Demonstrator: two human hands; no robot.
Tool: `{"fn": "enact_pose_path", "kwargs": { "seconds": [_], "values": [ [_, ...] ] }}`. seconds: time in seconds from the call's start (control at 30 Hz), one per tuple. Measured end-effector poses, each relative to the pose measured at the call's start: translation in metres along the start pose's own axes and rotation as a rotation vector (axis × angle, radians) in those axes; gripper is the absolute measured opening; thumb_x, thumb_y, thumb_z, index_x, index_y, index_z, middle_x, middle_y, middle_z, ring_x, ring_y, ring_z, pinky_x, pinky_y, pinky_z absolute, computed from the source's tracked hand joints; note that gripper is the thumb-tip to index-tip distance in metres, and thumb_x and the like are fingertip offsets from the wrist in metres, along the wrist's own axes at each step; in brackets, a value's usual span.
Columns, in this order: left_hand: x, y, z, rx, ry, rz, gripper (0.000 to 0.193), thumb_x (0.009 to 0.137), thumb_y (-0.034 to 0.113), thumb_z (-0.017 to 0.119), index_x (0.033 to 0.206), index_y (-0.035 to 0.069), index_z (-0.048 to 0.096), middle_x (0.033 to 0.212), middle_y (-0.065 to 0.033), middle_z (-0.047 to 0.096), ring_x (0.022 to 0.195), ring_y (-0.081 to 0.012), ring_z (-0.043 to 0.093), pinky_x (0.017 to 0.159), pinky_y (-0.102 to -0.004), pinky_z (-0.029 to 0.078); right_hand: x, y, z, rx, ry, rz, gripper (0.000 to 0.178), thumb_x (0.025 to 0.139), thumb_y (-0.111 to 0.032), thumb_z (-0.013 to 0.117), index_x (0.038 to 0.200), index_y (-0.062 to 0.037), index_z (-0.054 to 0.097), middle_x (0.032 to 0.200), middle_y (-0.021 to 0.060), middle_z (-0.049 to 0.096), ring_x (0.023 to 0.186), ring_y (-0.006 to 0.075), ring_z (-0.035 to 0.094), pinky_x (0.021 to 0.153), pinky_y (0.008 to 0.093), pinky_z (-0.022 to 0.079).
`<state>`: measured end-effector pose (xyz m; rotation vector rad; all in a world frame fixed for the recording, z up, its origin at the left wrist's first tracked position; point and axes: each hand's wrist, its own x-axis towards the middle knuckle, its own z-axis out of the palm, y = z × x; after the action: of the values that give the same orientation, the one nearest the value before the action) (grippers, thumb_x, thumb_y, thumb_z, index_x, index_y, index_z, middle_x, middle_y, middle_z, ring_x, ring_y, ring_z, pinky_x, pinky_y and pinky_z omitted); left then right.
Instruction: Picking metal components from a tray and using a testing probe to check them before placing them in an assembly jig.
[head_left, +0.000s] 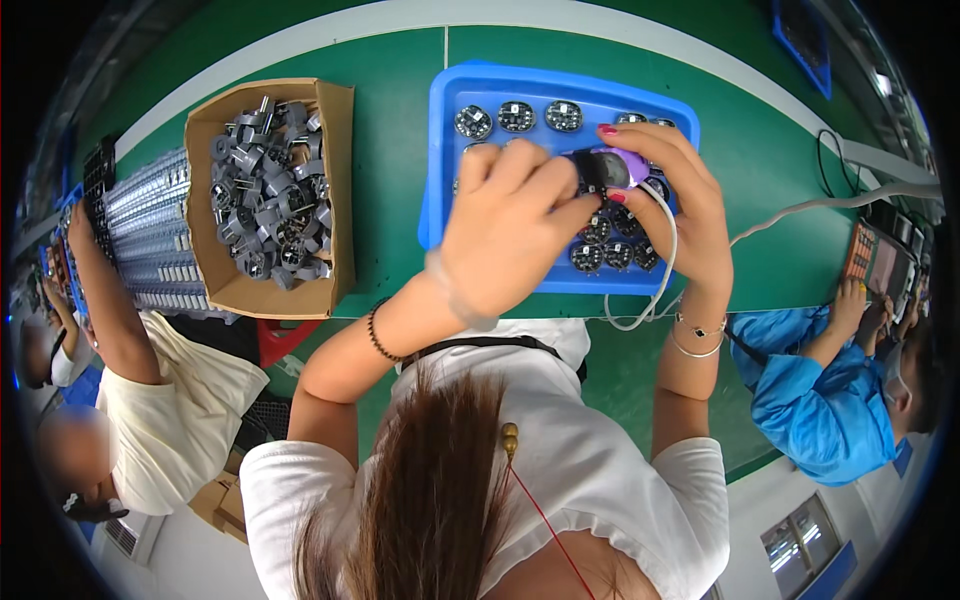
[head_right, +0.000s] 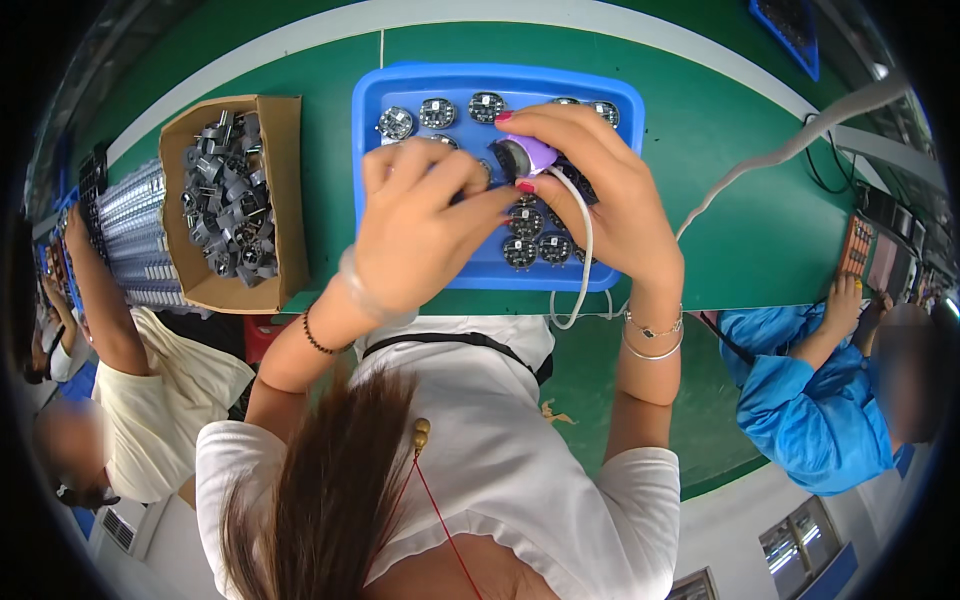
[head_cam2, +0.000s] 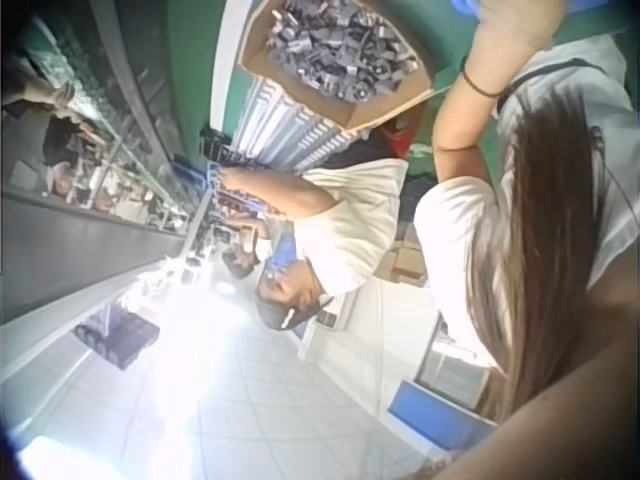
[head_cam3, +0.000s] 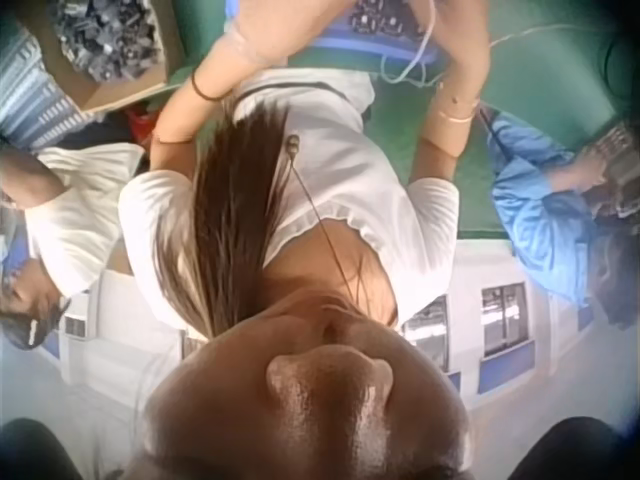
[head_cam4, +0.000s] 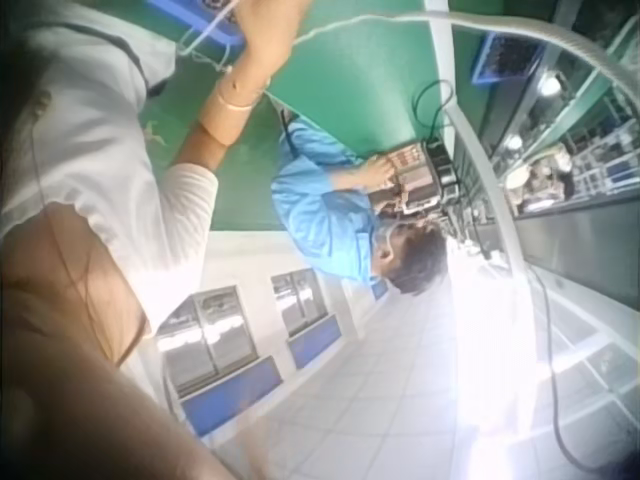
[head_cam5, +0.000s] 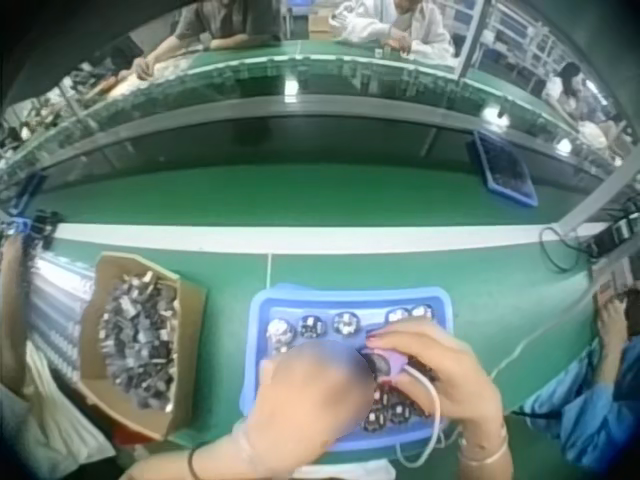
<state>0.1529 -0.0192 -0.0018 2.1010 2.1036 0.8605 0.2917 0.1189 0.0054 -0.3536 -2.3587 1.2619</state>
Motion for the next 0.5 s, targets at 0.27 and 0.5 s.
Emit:
{"fn": "enact_pose_path", "kwargs": {
  "seconds": [0.27,0.5],
  "values": [
    [0.004,-0.005,-0.03,-0.003,-0.002,-0.122,0.024,0.058,0.018,0.075,0.079,0.014,0.065,0.083,0.0026,0.053,0.086,-0.0194,0.05,0.077,-0.0363,0.032,-0.011,-0.001,-0.001,0.007,0.045,0.02,0.04,0.073,-0.002,0.068,0.113,-0.0038,0.06,0.111,0.0121,0.06,0.1,0.0299,0.057,0.089,0.0354,0.045],
    [0.015,-0.004,-0.011,-0.012,0.096,-0.026,0.014,0.063,0.014,0.072,0.076,0.017,0.069,0.075,0.006,0.054,0.085,-0.0169,0.051,0.077,-0.0335,0.031,-0.027,-0.001,0.002,0.237,0.473,0.147,0.045,0.073,0.001,0.072,0.115,0.0033,0.056,0.11,0.0145,0.058,0.101,0.0227,0.058,0.089,0.0313,0.045]
  ]
}}
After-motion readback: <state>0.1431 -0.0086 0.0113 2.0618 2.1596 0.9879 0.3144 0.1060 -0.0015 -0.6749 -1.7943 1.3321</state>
